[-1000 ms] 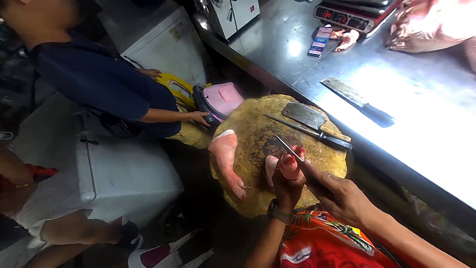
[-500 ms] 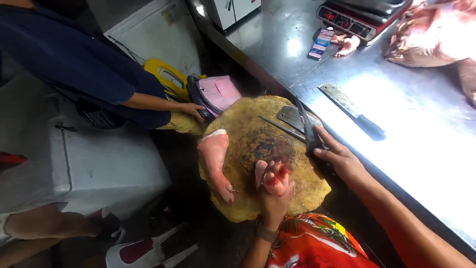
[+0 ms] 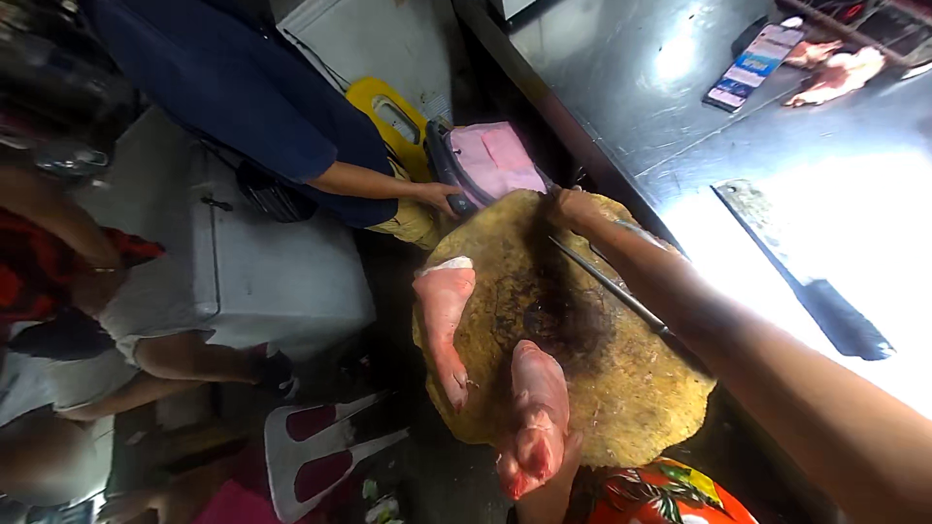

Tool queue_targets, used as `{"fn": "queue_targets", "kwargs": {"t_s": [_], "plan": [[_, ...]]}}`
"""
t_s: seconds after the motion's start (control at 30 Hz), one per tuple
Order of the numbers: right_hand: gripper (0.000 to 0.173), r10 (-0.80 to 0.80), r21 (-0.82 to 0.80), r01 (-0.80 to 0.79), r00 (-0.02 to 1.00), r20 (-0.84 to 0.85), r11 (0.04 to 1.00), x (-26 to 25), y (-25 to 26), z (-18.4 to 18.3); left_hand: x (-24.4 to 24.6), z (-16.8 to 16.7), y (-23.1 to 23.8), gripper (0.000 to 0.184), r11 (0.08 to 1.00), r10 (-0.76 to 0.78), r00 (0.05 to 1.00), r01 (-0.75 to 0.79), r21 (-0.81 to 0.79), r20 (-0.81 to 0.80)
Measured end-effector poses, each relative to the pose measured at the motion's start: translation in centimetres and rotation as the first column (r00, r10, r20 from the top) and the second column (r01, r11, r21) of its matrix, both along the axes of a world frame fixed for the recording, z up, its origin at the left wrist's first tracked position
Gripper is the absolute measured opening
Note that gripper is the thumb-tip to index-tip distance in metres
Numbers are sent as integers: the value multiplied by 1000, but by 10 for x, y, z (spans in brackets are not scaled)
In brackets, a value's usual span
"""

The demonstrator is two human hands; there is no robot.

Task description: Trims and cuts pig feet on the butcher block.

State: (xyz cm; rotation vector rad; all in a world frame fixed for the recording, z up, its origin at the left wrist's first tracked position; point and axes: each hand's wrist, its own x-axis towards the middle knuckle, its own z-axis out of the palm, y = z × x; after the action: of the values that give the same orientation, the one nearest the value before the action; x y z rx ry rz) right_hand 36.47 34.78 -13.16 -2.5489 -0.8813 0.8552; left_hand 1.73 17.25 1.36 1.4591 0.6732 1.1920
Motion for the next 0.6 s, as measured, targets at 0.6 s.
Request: {"fn": "queue_targets", "kwargs": {"t_s": [0.6], "plan": [[36,-223,206,783,401,-889,588,34,-92,-21,-47,-73,18,74,963,-72,968,4,-270,-241]]}}
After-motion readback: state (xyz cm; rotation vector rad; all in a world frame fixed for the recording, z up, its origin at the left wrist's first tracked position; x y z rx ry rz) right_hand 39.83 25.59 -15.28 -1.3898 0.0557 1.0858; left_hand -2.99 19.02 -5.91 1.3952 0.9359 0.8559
